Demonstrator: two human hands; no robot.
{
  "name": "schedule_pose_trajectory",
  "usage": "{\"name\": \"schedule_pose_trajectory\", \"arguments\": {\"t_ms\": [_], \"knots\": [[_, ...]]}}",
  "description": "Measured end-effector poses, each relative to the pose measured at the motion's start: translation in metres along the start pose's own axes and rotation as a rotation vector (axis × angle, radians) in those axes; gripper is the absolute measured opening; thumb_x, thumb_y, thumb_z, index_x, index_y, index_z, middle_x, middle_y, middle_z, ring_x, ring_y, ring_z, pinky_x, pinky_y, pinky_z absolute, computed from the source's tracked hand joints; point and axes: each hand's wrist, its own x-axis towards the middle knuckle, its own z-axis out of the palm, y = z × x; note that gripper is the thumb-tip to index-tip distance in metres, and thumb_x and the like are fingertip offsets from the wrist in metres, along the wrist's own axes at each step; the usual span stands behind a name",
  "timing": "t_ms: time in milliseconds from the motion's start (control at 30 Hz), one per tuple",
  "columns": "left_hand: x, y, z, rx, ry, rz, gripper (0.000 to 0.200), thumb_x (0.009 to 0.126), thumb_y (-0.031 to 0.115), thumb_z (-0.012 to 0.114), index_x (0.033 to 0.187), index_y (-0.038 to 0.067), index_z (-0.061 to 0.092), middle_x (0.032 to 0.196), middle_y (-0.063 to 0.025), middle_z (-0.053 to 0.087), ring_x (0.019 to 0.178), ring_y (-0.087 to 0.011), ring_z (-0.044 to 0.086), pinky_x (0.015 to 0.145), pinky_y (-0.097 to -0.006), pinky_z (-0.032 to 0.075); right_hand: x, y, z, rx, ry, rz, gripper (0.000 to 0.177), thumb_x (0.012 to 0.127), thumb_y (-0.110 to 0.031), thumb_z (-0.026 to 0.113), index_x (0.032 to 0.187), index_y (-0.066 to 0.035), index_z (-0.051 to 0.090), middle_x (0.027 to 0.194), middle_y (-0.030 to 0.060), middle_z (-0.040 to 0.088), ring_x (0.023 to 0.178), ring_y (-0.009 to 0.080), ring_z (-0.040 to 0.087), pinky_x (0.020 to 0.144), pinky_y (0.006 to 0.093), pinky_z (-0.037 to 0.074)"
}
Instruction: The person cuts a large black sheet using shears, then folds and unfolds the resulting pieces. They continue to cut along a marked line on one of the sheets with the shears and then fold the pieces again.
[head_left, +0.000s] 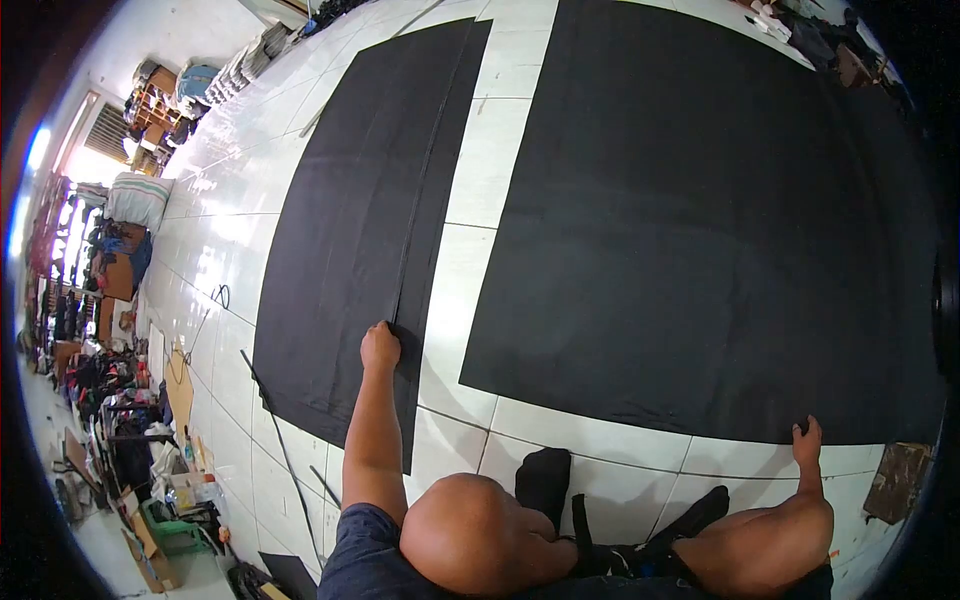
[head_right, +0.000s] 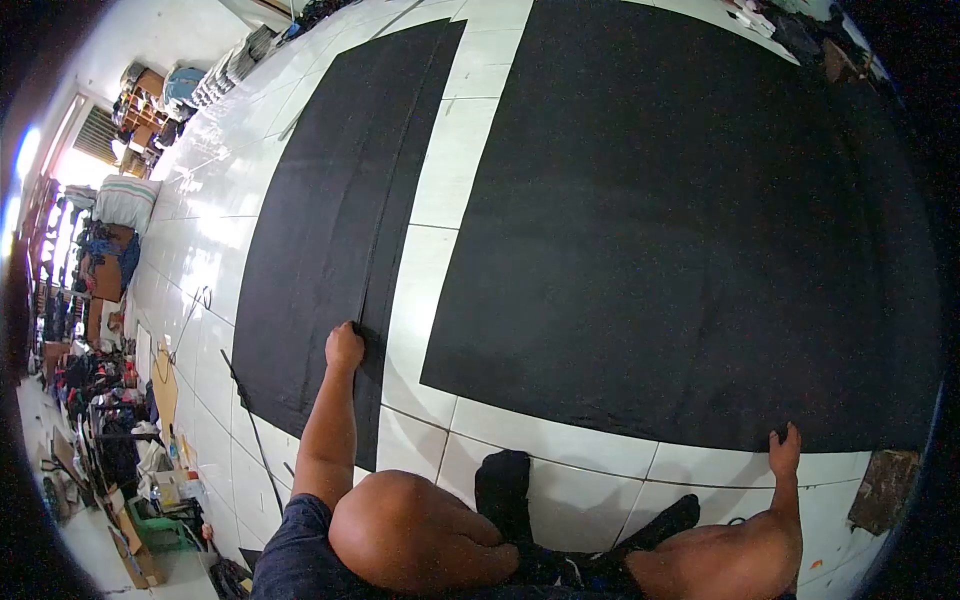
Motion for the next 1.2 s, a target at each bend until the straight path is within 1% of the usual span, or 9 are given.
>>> {"name": "schedule_pose_trajectory", "arguments": {"t_ms": [233,367,500,633,733,933,1033,1133,1200], "knots": [[0.018,-0.031,0.002,-0.192,0.142,0.037,0.021,0.083,0.014,0.059,0.096,0.002,0.07,0.096,-0.0214,0.07,0.096,-0.0387,0.066,0.085,-0.0452,0.053,0.001,0.002,-0.001,-0.017,-0.025,-0.067,0.061,0.093,-0.026,0.062,0.143,0.002,0.041,0.146,0.025,0.041,0.136,0.0392,0.039,0.114,0.0454,0.032],[0.012,-0.028,-0.027,-0.231,0.073,0.007,0.032,0.078,0.017,0.07,0.107,0.003,0.07,0.098,-0.0209,0.07,0.097,-0.0378,0.066,0.084,-0.0424,0.052,-0.001,-0.001,-0.007,-0.003,-0.056,-0.073,0.061,0.092,-0.026,0.063,0.142,0.002,0.042,0.146,0.0239,0.042,0.136,0.0387,0.039,0.115,0.0447,0.031],[0.026,-0.043,-0.019,-0.445,0.1,0.0,0.036,0.082,0.014,0.063,0.115,0.002,0.067,0.106,-0.0214,0.07,0.103,-0.0364,0.066,0.09,-0.0416,0.051,0.003,-0.004,-0.017,0.026,-0.031,-0.152,0.057,0.092,-0.022,0.064,0.14,0.001,0.044,0.144,0.024,0.044,0.135,0.0387,0.041,0.113,0.0444,0.033],[0.018,0.008,-0.062,-0.524,0.088,0.184,0.042,0.084,0.011,0.054,0.124,0.0,0.061,0.116,-0.0233,0.066,0.111,-0.0373,0.063,0.097,-0.0407,0.048,-0.003,-0.069,-0.078,0.018,0.07,-0.405,0.052,0.092,-0.018,0.064,0.138,-0.001,0.047,0.137,0.0243,0.051,0.128,0.0385,0.049,0.108,0.0446,0.039],[0.005,0.061,-0.062,-0.59,0.036,0.37,0.046,0.085,0.008,0.051,0.13,0.0,0.057,0.121,-0.0243,0.064,0.115,-0.0374,0.061,0.1,-0.0396,0.046,-0.025,-0.16,-0.136,0.042,-0.096,-0.553,0.048,0.091,-0.021,0.066,0.134,-0.004,0.052,0.129,0.0213,0.057,0.119,0.0357,0.057,0.1,0.044,0.046],[-0.085,0.191,-0.051,-0.757,-0.3,0.503,0.05,0.089,0.014,0.053,0.136,-0.004,0.049,0.131,-0.0272,0.057,0.126,-0.0381,0.053,0.106,-0.0405,0.042,-0.038,-0.313,-0.126,-0.234,-0.404,-0.853,0.049,0.093,-0.045,0.062,0.122,-0.006,0.061,0.11,0.0156,0.068,0.104,0.0304,0.066,0.087,0.0426,0.052],[-0.144,0.23,-0.039,-0.802,-0.601,0.618,0.052,0.09,0.014,0.052,0.139,-0.003,0.046,0.137,-0.0263,0.052,0.13,-0.0364,0.049,0.11,-0.0418,0.038,-0.066,-0.387,-0.063,0.078,-0.487,-0.726,0.06,0.09,-0.06,0.058,0.116,-0.007,0.067,0.11,0.0157,0.07,0.101,0.0302,0.067,0.086,0.0412,0.052],[-0.199,0.244,-0.015,-0.72,-0.826,0.841,0.051,0.091,0.016,0.054,0.137,-0.005,0.048,0.134,-0.0267,0.054,0.124,-0.0385,0.053,0.107,-0.0426,0.04,-0.078,-0.426,0.032,0.361,-0.565,-0.599,0.08,0.085,-0.072,0.055,0.127,-0.004,0.06,0.119,0.0213,0.065,0.112,0.0326,0.062,0.096,0.0434,0.047],[-0.226,0.236,-0.027,-0.782,-1.019,0.959,0.048,0.094,0.018,0.052,0.136,-0.005,0.048,0.134,-0.0256,0.055,0.124,-0.0368,0.052,0.107,-0.0409,0.039,-0.121,-0.44,0.035,0.412,-0.411,-0.543,0.073,0.087,-0.061,0.061,0.129,-0.001,0.055,0.118,0.0251,0.064,0.112,0.037,0.061,0.095,0.0453,0.047]]}}
